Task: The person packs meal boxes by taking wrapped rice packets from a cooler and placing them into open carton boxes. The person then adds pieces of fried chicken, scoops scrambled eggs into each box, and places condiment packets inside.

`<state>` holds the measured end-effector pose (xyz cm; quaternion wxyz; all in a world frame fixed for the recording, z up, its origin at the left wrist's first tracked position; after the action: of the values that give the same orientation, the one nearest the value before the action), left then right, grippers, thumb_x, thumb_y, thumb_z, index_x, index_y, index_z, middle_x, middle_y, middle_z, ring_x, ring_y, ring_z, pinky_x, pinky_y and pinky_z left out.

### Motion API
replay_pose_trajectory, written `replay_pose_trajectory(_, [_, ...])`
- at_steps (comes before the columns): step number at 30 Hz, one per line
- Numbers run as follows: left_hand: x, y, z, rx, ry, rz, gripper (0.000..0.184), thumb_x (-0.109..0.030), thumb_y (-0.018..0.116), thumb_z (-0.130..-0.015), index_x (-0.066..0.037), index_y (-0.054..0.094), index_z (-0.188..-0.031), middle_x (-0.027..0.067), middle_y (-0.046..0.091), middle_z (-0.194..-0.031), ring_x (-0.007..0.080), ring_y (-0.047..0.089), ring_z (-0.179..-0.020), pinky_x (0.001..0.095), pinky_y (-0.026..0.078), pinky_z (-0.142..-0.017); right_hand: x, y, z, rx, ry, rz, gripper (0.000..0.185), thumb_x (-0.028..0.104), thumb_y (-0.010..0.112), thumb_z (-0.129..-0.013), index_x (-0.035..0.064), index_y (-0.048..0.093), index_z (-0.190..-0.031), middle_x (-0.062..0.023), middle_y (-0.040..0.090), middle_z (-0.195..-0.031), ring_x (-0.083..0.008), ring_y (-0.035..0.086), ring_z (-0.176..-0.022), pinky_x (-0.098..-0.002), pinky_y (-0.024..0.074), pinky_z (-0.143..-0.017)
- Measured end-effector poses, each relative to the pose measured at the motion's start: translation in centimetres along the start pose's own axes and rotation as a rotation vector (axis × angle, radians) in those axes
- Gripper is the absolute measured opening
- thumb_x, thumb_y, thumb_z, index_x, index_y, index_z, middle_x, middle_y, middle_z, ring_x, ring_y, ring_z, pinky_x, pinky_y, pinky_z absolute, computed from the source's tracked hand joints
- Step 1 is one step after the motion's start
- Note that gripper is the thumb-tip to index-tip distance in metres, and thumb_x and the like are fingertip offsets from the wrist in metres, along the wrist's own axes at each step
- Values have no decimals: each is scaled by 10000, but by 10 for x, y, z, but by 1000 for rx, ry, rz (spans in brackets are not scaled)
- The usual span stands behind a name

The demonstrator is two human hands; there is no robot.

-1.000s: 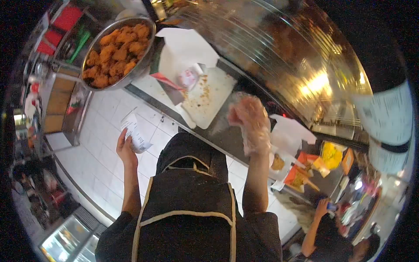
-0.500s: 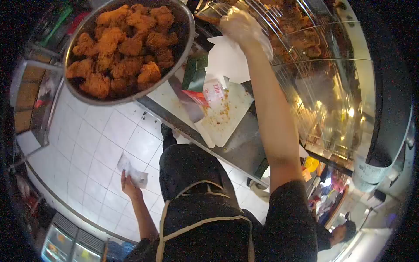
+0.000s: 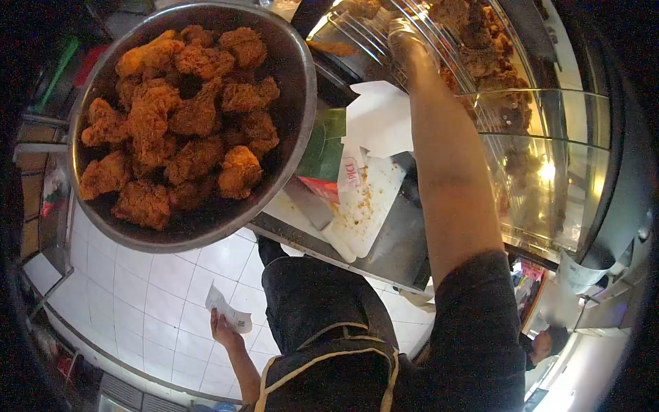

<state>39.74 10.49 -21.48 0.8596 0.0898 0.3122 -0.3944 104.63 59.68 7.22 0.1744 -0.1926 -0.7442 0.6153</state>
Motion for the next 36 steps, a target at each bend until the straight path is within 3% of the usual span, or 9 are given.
replay_pose_trajectory(11, [-3,26,-23,123,31,-11,417,55,489,-805,22,543,-1217,169,516,-1268,286,497,-1145,387,383,-997,4,-17,42,-179,49,-152,676,320,519,-824,-26,263,-1345,-289,406,-1305,-380,400,-1246,-436,397,-990])
replay_pose_trajectory(16, [-17,47,-9,157,7,-41,404,47,486,-817,24,542,-1216,164,513,-1268,283,503,-1134,383,399,-979,59,-13,87,-44,-37,-54,763,330,521,-821,-45,191,-1397,-320,358,-1352,-405,357,-1295,-438,381,-1014])
replay_pose_trajectory(17, [-19,50,-10,177,29,-67,393,31,484,-826,30,541,-1215,166,514,-1263,282,506,-1128,383,402,-974,81,-23,92,-398,-146,143,703,356,524,-821,-35,290,-1356,-284,389,-1338,-383,310,-1318,-475,306,-1062])
replay_pose_trajectory(21, [-24,61,-16,251,89,-81,372,-16,473,-849,49,536,-1210,170,513,-1257,282,509,-1114,381,406,-965,57,-24,85,-215,-116,-299,596,341,536,-830,-26,393,-1277,-255,458,-1261,-371,387,-1256,-485,326,-1043])
replay_pose_trajectory(25, [-24,55,-16,271,182,-158,372,-34,468,-853,60,533,-1207,178,508,-1264,283,509,-1118,377,409,-963,18,-11,76,-167,269,-263,510,334,575,-828,-56,479,-1142,-229,541,-1094,-336,582,-968,-422,486,-852])
replay_pose_trajectory(28, [-13,45,-21,270,176,-156,376,-21,472,-846,50,537,-1210,183,508,-1267,287,511,-1120,381,415,-956,-11,-15,85,-238,599,-463,562,380,655,-770,20,497,-1170,-197,604,-1079,-320,620,-965,-400,491,-845])
replay_pose_trajectory(32, [-12,47,-6,179,23,-62,389,-10,473,-841,31,536,-1223,185,513,-1263,291,514,-1119,387,420,-952,-27,0,63,-387,149,-113,321,304,523,-903,85,557,-1135,-127,617,-1079,-249,621,-884,-418,526,-800])
replay_pose_trajectory(33, [-10,46,-6,185,9,-48,396,-7,474,-839,25,534,-1229,185,514,-1261,291,516,-1117,388,421,-952,-49,16,59,-405,352,-940,266,282,498,-917,105,569,-1103,-125,620,-1041,-243,621,-858,-432,544,-769])
replay_pose_trajectory(36, [-3,43,-11,178,16,-38,406,-10,476,-836,27,525,-1238,186,513,-1260,286,514,-1116,384,418,-948,-39,38,74,-454,685,-1947,194,242,467,-933,108,577,-1019,-106,625,-906,-233,626,-779,-435,586,-699])
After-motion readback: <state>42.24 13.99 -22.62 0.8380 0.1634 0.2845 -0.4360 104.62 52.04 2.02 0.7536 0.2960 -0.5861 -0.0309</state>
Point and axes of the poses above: each hand's wrist, its own z-axis away from the middle knuckle, its own y-axis out of the palm, x = y × z, the point moved 7 cm from there along -z, towards the middle knuckle
